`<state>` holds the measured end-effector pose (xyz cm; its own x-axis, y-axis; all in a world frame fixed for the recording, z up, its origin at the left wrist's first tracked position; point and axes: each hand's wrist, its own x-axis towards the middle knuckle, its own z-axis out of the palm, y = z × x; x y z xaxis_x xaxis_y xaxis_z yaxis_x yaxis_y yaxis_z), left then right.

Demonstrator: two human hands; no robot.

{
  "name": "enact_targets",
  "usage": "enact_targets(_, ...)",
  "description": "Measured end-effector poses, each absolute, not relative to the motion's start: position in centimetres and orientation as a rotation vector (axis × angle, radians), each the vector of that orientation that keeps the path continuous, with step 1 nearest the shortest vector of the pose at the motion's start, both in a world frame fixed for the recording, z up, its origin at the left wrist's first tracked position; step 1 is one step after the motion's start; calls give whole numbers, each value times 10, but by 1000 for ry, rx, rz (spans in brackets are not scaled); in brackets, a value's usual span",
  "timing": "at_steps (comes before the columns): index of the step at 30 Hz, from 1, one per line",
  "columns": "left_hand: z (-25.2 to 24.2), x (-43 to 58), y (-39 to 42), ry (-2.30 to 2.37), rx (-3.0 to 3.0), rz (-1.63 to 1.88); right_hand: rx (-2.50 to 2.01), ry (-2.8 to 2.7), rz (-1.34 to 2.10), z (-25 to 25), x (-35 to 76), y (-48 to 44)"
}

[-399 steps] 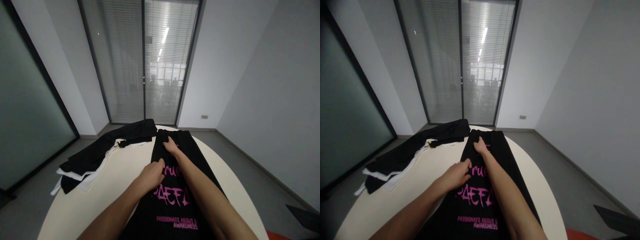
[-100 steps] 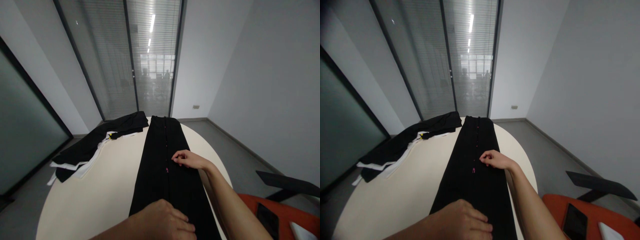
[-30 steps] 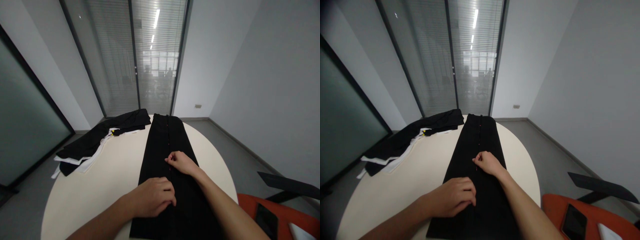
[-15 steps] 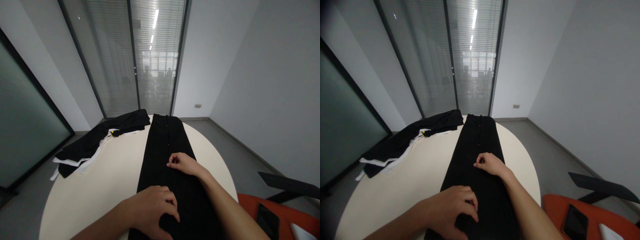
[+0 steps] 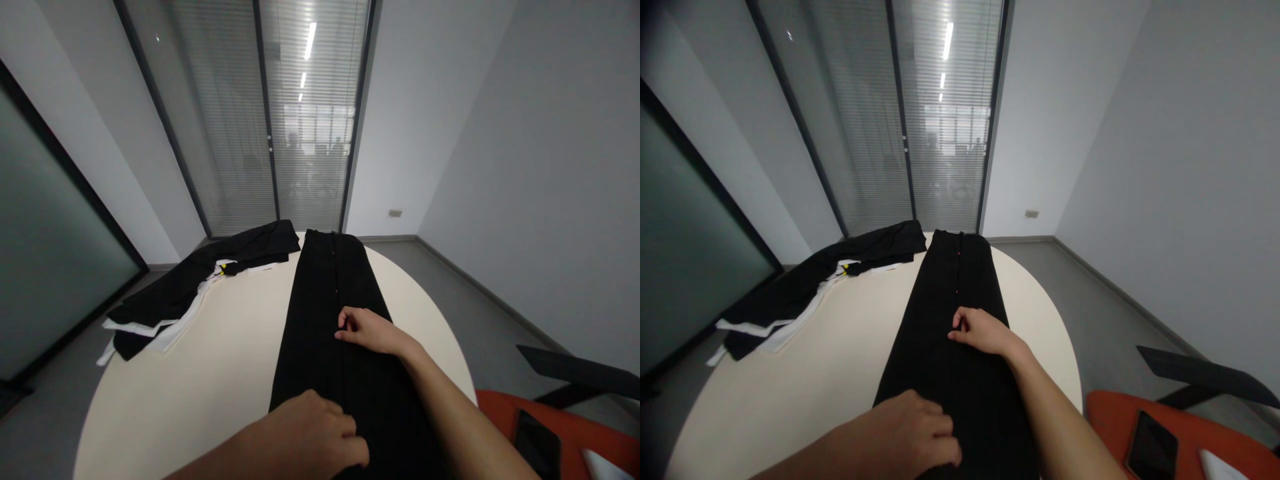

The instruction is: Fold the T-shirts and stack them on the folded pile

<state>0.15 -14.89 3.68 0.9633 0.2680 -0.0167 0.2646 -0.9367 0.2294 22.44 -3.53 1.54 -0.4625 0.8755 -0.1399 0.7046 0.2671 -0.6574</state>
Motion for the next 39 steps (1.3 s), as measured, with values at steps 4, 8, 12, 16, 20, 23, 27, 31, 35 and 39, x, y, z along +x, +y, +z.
enact_targets(4, 29, 2, -148, 365, 2905, 37, -1420, -2306, 994, 17, 225, -35)
enact_targets(8, 27, -1, -143, 345, 2749, 77, -1369, -2302, 1079, 18, 226, -35)
enact_targets(12, 32, -5, -138, 367, 2530, 149, -1313, -2298, 1195, 22, 225, -38)
enact_targets(16, 39, -5, -133, 506, 2244, 285, -1224, -2284, 1470, 35, 223, -50)
enact_targets(20, 42, -6, -124, 751, 1892, 361, -1086, -2296, 1772, 57, 221, -67)
enact_targets(23, 34, -9, -113, 867, 1707, 415, -1048, -2366, 1784, 69, 219, -78)
enact_targets(27, 21, -10, -101, 919, 1530, 470, -1173, -2543, 1502, 70, 213, -81)
enact_targets(31, 19, -8, -99, 886, 1415, 515, -1176, -2547, 1384, 60, 207, -79)
enact_targets(35, 17, -10, -94, 914, 1325, 579, -1121, -2511, 1360, 54, 204, -76)
enact_targets(39, 7, -14, -85, 950, 1285, 647, -1090, -2433, 1324, 54, 203, -75)
